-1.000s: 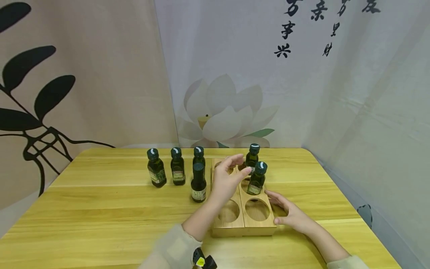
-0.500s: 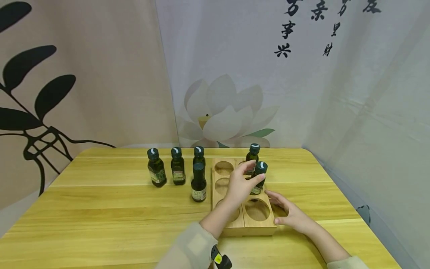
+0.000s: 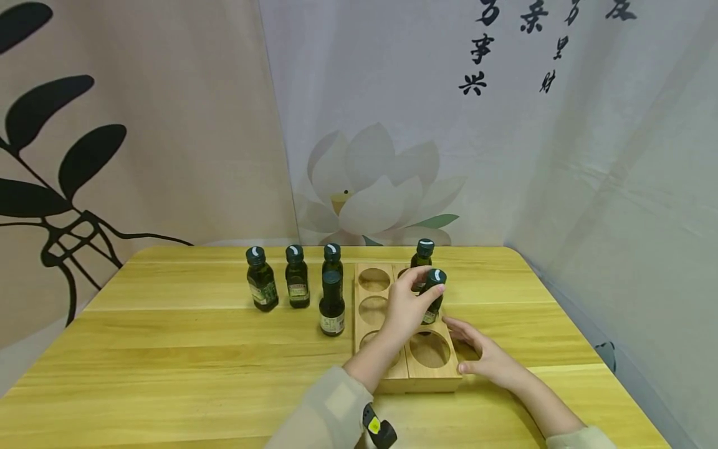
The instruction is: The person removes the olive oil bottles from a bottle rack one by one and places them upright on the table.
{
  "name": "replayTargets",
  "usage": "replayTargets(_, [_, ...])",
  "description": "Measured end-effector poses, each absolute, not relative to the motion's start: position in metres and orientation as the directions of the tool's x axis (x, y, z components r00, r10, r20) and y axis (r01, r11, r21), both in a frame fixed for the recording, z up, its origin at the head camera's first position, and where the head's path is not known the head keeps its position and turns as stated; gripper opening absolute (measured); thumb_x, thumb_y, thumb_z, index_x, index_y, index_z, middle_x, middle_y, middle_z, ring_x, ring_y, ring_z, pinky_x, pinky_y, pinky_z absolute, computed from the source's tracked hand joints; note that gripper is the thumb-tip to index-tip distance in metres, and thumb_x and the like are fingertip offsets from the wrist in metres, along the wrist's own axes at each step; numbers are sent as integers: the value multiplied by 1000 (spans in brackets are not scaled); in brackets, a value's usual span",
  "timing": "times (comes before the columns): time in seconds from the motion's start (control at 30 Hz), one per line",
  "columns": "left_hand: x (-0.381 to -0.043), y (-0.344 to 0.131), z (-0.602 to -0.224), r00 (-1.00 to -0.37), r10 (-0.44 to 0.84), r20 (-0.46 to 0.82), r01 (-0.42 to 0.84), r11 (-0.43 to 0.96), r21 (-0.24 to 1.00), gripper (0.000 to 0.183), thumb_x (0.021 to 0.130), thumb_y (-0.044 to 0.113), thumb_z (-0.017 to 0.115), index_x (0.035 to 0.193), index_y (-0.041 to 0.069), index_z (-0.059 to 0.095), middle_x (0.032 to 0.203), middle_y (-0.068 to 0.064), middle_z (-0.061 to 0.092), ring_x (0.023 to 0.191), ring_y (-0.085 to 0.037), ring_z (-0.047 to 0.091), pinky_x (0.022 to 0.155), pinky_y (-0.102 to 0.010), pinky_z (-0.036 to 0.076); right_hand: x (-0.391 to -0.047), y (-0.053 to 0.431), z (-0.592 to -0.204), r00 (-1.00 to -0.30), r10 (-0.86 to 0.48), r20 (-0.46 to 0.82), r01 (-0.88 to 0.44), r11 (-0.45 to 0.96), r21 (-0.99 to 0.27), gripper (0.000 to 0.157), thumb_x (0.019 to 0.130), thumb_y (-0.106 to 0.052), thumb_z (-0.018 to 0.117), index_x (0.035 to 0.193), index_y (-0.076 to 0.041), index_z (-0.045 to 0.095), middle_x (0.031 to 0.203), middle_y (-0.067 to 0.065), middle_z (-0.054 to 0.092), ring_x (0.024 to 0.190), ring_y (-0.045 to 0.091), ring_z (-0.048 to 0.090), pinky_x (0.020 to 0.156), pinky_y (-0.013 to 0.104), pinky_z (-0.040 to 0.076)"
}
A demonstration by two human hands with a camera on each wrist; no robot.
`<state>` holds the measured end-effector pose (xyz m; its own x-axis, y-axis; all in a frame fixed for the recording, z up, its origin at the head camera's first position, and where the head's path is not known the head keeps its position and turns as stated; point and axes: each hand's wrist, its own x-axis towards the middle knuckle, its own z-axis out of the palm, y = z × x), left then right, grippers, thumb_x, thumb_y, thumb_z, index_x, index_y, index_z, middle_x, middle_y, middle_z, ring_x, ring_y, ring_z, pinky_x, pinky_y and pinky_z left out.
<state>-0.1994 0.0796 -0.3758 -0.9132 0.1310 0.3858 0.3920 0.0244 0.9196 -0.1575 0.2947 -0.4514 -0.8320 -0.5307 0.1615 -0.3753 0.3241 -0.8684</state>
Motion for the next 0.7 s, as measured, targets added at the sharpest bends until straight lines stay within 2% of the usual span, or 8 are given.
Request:
replayTargets(0.07, [-200, 80, -376, -908, 128, 400, 406, 26, 913, 36, 87, 15, 73, 120, 4, 63, 104, -2, 62, 96, -14, 58, 73, -25, 52, -158, 295, -452, -833, -529, 162, -378, 330, -865, 76, 89, -38, 69, 151, -21, 29, 150, 11, 34, 127, 18, 42, 101, 47, 34])
replayTargets(0.13, [-200, 81, -376, -907, 129, 401, 407, 27, 913, 35, 87, 13, 72, 119, 3, 63, 103, -2, 61, 95, -13, 57, 72, -24, 52, -157, 295, -452, -833, -529, 162, -380, 334, -862, 76, 89, -38, 69, 151, -21, 29, 150, 11, 34, 127, 17, 42, 101, 46, 34])
replayTargets(0.3, [-200, 79, -375, -918, 131, 375, 380, 14, 925, 33, 86, 12, 73, 116, 3, 65, 102, -1, 61, 94, -13, 57, 73, -24, 51, -157, 294, -452, -836, -526, 155, -363, 318, -876, 75, 89, -40, 68, 151, -22, 29, 151, 10, 33, 128, 16, 40, 98, 62, 30])
replayTargets(0.37, [-200, 79, -374, -920, 130, 369, 373, 10, 928, 32, 86, 12, 73, 116, 3, 65, 101, -1, 61, 94, -13, 57, 73, -24, 51, -157, 294, -452, -835, -528, 155, -360, 312, -879, 75, 89, -41, 67, 151, -22, 29, 151, 10, 32, 128, 16, 40, 97, 63, 29])
replayTargets(0.43, [-200, 78, -373, -922, 128, 366, 369, 2, 929, 32, 86, 12, 73, 116, 3, 65, 102, -1, 61, 94, -14, 58, 73, -24, 52, -157, 294, -452, -836, -526, 158, -365, 317, -876, 75, 89, -41, 67, 151, -22, 30, 151, 10, 33, 128, 16, 40, 98, 59, 31])
replayTargets(0.6, [-199, 75, -369, -917, 119, 381, 381, -24, 924, 31, 86, 13, 73, 115, 5, 65, 102, -3, 62, 94, -18, 60, 73, -25, 53, -157, 294, -452, -835, -523, 171, -384, 331, -862, 76, 88, -42, 68, 151, -21, 30, 151, 9, 34, 127, 15, 41, 101, 37, 35])
replayTargets(0.7, [-198, 72, -363, -909, 111, 401, 400, -32, 916, 32, 86, 13, 73, 116, 5, 65, 104, -4, 62, 96, -18, 60, 75, -25, 53, -157, 294, -452, -835, -524, 170, -383, 330, -863, 76, 88, -42, 68, 151, -21, 30, 151, 9, 33, 128, 15, 41, 101, 40, 34])
